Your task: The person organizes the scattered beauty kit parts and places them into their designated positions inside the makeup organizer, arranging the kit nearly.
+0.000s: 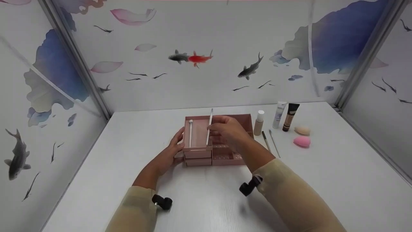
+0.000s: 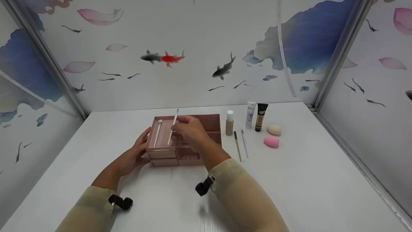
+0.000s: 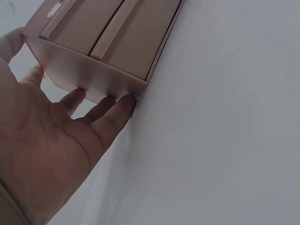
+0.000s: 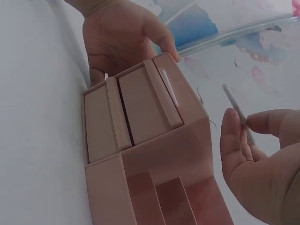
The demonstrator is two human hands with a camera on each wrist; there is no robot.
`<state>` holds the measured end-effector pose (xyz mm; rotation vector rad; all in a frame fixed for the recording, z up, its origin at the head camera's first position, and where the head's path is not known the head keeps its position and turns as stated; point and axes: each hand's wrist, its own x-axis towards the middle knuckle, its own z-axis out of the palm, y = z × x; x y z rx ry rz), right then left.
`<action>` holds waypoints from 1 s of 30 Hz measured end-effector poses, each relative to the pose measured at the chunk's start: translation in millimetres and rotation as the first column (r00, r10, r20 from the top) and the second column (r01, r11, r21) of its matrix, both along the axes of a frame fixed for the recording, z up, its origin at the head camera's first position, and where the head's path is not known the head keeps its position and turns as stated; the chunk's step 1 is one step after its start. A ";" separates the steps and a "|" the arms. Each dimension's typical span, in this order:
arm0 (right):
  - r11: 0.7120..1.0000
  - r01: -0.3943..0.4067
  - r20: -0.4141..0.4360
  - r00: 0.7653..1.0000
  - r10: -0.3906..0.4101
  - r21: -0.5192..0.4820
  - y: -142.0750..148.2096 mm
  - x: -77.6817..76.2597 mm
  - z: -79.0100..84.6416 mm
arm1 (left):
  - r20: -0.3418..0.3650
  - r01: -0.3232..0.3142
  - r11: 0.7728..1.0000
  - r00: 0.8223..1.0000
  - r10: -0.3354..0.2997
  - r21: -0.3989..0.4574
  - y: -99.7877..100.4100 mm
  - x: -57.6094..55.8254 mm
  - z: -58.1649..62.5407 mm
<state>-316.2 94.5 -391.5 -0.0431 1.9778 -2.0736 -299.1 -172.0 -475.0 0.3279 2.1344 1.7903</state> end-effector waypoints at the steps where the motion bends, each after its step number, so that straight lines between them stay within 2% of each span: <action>1: 1.000 -0.001 -0.001 1.000 0.001 0.011 -2.2 -1.9 1.0 | 0.003 0.000 1.000 1.000 0.000 0.002 -0.2 0.1 0.3; 11: 0.990 0.016 0.032 0.999 -0.021 0.144 -18.8 -16.9 5.9 | 0.009 0.010 1.000 1.000 -0.010 0.015 -0.5 -0.1 0.4; 19: 0.967 0.007 -0.015 1.000 -0.003 0.253 -22.4 -17.9 9.2 | 0.015 0.003 1.000 1.000 -0.003 0.010 0.1 -0.6 -0.4; 26: 0.929 0.005 -0.077 0.997 0.025 0.369 -24.8 -17.7 8.4 | 0.001 0.010 1.000 1.000 -0.010 0.010 -0.5 -0.2 -1.4; 30: 0.918 0.001 -0.085 0.996 0.035 0.397 -26.7 -17.8 9.4 | -0.003 0.013 1.000 1.000 -0.013 0.013 -0.5 1.6 1.3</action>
